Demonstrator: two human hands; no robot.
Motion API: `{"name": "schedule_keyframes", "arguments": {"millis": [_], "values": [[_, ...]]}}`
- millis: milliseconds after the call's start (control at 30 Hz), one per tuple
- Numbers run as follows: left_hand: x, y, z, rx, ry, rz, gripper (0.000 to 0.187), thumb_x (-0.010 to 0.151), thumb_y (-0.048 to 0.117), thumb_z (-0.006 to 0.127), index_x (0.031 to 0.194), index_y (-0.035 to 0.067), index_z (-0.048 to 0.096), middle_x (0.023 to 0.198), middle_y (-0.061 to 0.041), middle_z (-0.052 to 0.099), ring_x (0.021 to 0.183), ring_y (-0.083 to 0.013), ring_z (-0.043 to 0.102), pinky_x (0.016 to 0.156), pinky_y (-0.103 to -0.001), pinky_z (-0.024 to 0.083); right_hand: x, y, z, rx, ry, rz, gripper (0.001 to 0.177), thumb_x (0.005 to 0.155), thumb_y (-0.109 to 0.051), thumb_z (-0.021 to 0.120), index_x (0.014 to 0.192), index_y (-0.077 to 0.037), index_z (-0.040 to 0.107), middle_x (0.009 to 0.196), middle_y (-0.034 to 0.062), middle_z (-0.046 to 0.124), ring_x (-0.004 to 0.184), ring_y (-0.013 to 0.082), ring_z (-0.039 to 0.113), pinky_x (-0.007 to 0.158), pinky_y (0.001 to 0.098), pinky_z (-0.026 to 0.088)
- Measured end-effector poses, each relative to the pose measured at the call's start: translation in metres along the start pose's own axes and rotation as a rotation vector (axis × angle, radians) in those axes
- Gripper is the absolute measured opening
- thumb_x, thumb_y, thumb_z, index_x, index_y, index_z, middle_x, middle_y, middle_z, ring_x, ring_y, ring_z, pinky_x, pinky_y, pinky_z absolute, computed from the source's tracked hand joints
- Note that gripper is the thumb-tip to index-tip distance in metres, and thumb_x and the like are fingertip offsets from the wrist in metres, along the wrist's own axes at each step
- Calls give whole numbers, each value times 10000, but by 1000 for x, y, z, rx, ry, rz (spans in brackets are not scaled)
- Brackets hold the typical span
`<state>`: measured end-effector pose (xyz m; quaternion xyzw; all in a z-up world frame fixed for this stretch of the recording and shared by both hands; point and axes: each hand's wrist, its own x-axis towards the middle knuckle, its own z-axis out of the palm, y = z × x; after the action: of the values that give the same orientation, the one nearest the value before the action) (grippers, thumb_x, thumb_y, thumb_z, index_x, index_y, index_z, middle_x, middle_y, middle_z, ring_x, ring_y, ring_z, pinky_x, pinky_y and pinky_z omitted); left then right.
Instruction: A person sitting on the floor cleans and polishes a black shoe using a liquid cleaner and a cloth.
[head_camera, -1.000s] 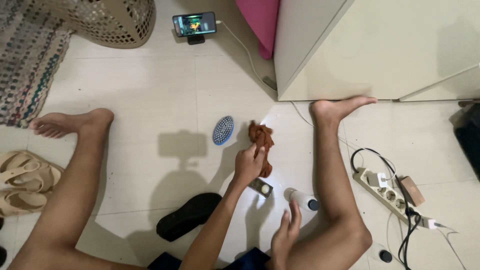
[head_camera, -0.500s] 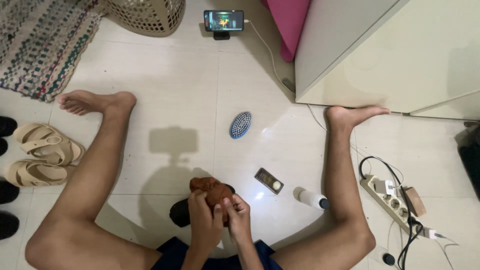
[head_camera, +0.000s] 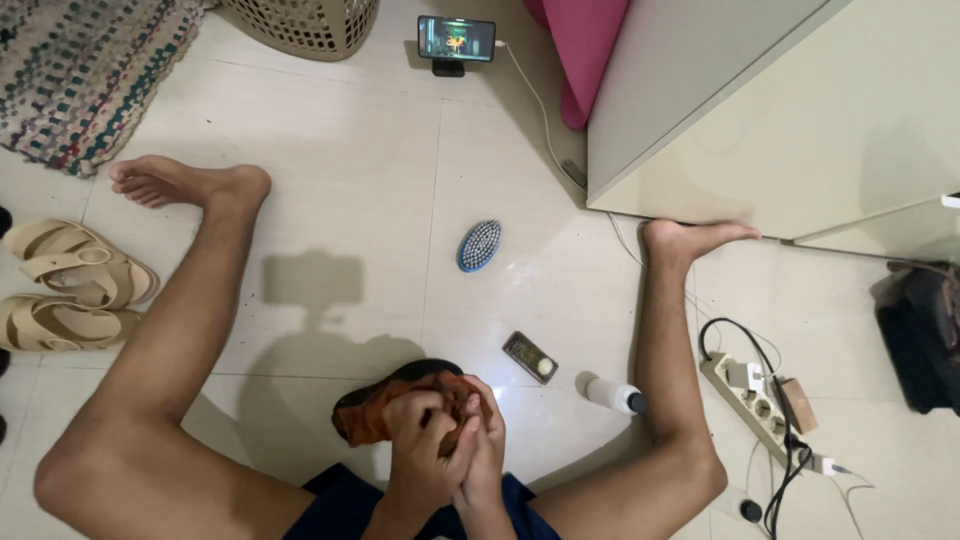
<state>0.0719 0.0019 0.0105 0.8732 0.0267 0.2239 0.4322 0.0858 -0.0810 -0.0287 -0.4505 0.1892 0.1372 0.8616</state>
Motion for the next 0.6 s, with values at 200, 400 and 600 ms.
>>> {"name": "schedule_keyframes", "arguments": {"millis": [200,400,600], "values": [[-13,3,0,-71,-26,-313,520,813,269,743,1192,30,481,1154,-179,541,963,-300,576,868,-443,469,-4,-15,7,-343,64,-218,344,1061,-272,438,954,-6,628,834,132,660,725,178,579,694,324,507],[-24,-4,-6,-267,-290,-498,276,986,281,458,1138,61,527,978,-102,600,824,-217,604,767,-394,487,-5,-9,8,-503,-38,-335,472,1081,-409,259,922,-66,542,889,100,562,804,186,530,779,344,470],[-21,-30,-5,-236,15,-394,256,1001,220,524,795,69,526,699,-41,509,588,-157,429,574,-333,392,-14,-31,32,-664,-286,-56,849,926,-715,155,1487,-110,355,1362,148,553,1235,291,551,1023,454,439]]}}
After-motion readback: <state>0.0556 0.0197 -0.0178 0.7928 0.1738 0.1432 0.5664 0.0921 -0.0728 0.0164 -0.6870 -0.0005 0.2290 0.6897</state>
